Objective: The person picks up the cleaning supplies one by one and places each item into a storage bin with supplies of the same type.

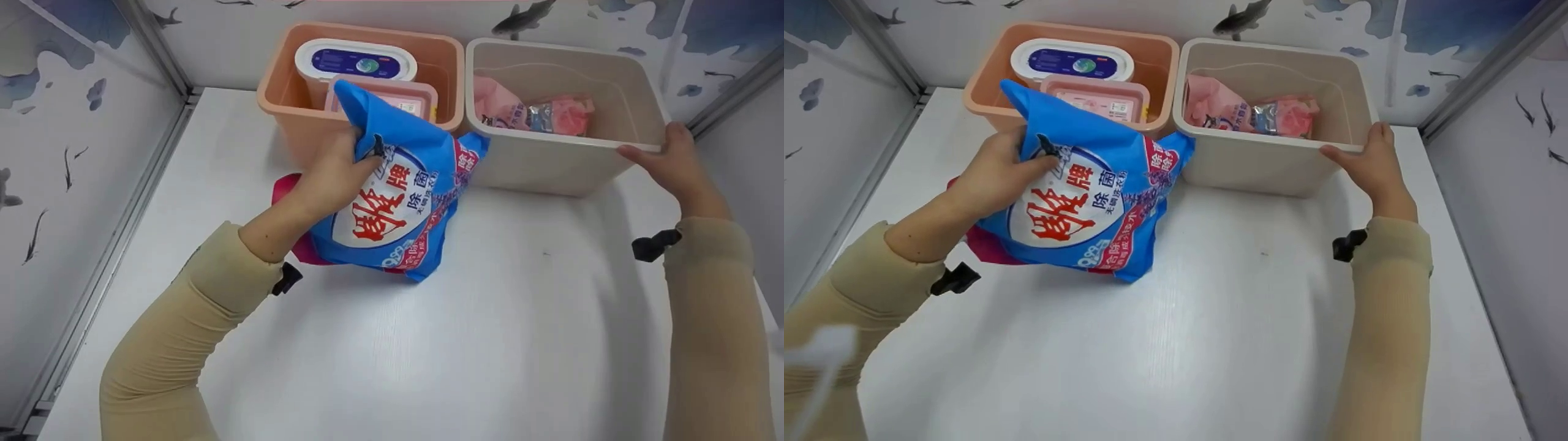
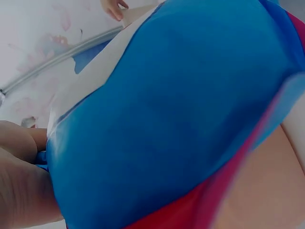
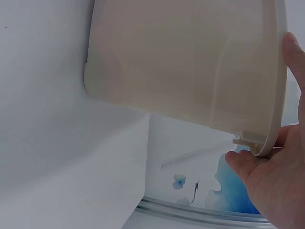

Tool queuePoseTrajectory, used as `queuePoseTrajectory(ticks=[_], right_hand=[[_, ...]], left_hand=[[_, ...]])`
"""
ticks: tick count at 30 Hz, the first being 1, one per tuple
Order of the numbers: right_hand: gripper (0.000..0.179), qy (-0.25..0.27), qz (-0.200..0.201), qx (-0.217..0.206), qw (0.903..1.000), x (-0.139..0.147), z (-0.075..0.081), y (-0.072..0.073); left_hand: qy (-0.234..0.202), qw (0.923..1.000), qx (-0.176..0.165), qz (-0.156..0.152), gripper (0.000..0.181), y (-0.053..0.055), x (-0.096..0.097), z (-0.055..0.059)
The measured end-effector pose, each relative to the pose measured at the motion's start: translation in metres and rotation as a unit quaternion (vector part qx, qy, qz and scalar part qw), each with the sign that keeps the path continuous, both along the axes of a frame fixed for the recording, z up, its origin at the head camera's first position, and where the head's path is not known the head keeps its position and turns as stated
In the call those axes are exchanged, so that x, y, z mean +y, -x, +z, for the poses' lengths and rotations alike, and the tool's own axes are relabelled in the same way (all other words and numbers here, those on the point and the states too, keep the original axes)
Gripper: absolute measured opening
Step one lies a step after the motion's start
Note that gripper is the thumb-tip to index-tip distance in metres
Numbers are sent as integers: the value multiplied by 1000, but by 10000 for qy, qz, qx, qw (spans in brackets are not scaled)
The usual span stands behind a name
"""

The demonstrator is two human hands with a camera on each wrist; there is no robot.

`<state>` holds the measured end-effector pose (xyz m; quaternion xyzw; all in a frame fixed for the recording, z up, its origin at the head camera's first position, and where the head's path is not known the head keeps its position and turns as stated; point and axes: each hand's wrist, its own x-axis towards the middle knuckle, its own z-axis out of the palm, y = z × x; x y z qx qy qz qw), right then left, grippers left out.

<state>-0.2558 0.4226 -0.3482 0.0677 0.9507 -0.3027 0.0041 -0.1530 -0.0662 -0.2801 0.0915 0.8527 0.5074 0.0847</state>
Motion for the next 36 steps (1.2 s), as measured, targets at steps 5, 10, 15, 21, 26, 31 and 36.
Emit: queuePoseTrajectory(ticks=[5, 10, 15, 21, 26, 31, 36], right_hand=[[87, -51, -36, -81, 9999, 1, 1, 0], [84, -73, -28, 46, 10000, 0, 1, 1], [84, -65, 12, 60, 10000, -1, -1, 2], [90, -34, -94, -147, 9998, 0, 1, -1], [89, -22, 18, -78, 10000, 2, -2, -2], [85, -72, 129, 87, 9999, 2, -3, -2], [88, -76, 123, 30, 9999, 0, 1, 0]], left_hand=[[46, 10000, 18, 3, 48, -3, 0, 3], [153, 9999, -54, 37, 49, -8, -4, 4], [138, 9999, -87, 16, 49, -18, -10, 8], [-2, 9997, 234, -70, 55, -27, -8, 15], [-99, 9991, 418, -64, 54, -28, -2, 19], [-231, 9985, 495, -1, 49, -26, 3, 30], [-317, 9955, 847, 279, 45, -20, 4, 40]])
